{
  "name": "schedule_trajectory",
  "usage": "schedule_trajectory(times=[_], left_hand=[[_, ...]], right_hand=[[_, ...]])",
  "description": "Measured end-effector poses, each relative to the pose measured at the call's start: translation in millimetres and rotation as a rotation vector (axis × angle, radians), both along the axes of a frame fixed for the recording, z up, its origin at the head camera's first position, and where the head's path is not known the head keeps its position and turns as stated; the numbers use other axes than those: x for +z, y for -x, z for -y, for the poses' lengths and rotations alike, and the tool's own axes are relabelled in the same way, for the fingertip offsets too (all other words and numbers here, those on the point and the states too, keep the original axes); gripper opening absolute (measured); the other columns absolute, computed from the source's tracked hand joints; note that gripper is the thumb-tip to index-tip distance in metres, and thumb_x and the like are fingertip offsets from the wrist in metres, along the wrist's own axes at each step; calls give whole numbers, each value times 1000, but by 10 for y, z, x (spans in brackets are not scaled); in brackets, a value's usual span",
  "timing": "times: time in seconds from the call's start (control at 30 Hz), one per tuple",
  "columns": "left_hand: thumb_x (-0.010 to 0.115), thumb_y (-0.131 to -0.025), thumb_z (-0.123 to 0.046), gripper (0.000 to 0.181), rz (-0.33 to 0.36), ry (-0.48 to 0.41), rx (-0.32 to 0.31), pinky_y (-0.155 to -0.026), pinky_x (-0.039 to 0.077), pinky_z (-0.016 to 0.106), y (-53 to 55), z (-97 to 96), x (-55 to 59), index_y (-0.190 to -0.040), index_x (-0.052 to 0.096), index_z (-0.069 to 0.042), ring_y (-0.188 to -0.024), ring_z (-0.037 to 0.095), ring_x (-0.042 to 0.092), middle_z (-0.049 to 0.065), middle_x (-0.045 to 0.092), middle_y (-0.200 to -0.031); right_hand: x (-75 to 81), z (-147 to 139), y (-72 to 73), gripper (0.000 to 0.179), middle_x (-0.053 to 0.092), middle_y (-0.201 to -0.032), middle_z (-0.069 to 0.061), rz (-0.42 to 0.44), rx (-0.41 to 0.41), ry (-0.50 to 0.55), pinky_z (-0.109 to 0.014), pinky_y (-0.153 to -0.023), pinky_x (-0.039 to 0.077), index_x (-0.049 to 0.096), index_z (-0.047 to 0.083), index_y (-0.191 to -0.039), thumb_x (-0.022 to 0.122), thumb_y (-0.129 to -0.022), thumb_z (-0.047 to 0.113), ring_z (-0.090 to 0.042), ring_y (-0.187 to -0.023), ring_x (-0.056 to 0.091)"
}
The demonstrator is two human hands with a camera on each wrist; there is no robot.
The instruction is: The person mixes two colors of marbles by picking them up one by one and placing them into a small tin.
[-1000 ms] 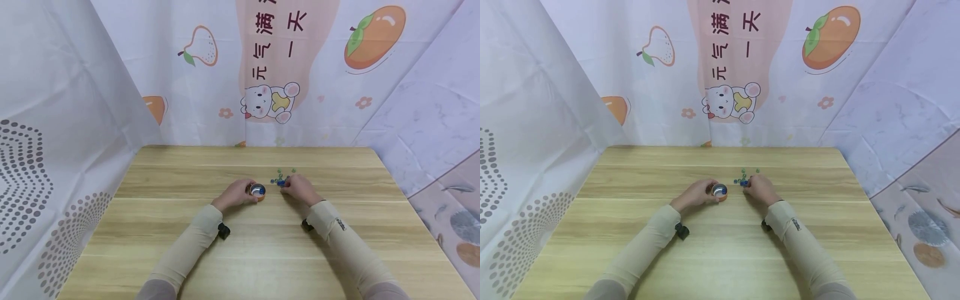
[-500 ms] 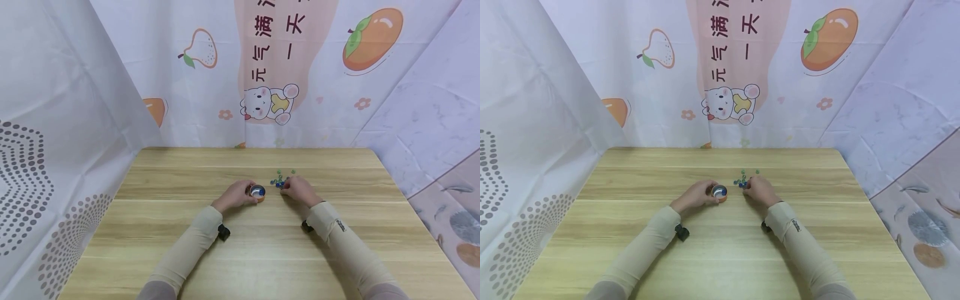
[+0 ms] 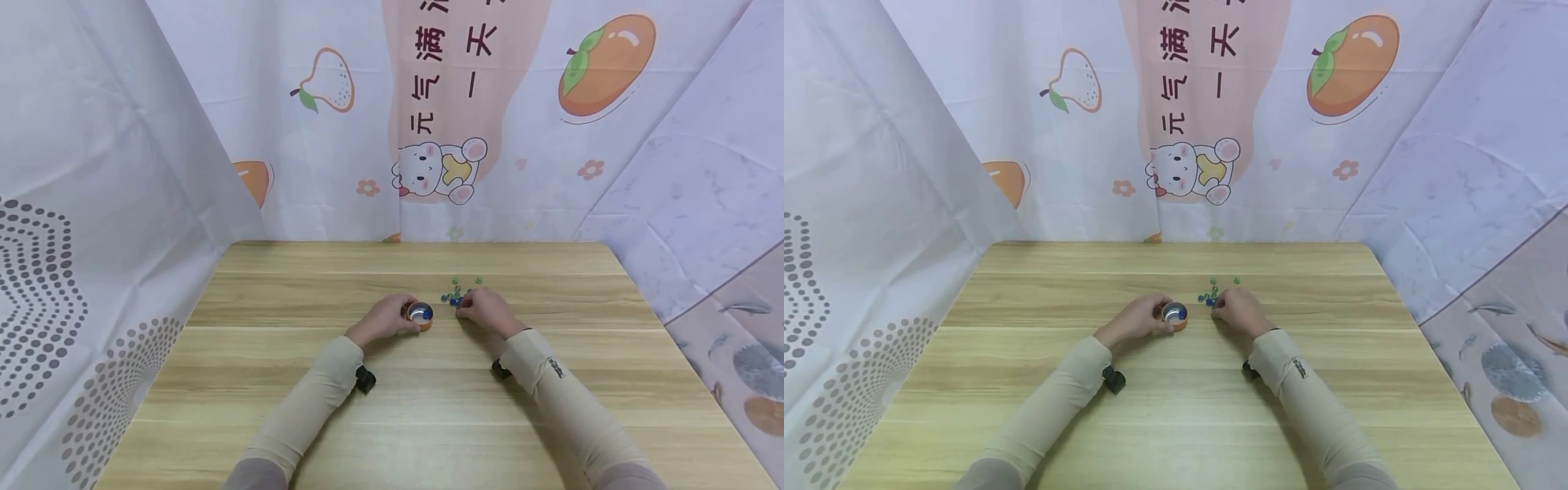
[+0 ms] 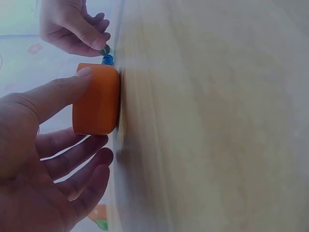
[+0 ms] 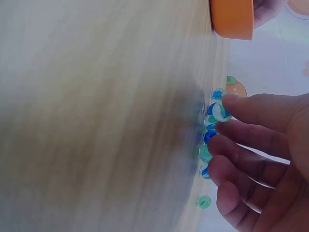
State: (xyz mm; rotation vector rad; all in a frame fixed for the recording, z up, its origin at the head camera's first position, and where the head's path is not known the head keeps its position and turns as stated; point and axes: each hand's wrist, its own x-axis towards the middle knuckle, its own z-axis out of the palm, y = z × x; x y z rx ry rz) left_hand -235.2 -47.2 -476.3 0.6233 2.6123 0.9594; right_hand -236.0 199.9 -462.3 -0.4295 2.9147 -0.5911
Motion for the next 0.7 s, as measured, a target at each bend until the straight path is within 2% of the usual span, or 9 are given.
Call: schedule_trajectory(times=[0.13,0.37,0.7], left_hand=[[81,-80,-25,56,8,-4,1,-98,47,41,2,8,0,-128,60,-7,-110,22,61,7,66,-119],[81,-80,-25,58,16,5,3,-99,47,41,11,13,1,-130,59,-7,-112,22,60,8,66,-120],[82,-80,-27,54,6,15,9,-98,47,40,3,5,3,-126,62,-9,-110,21,61,6,66,-119]], right_hand=[[4,12,0,16,72,-84,-6,-13,8,10,-37,-72,52,74,8,-86,73,-87,24,-17,-74,62],[23,25,-4,17,71,-87,-6,15,-8,33,-37,-73,52,74,8,-90,71,-88,24,-18,-77,63],[100,92,-14,12,73,-92,-7,29,-10,89,-36,-76,54,74,8,-92,70,-89,19,-18,-82,65]])
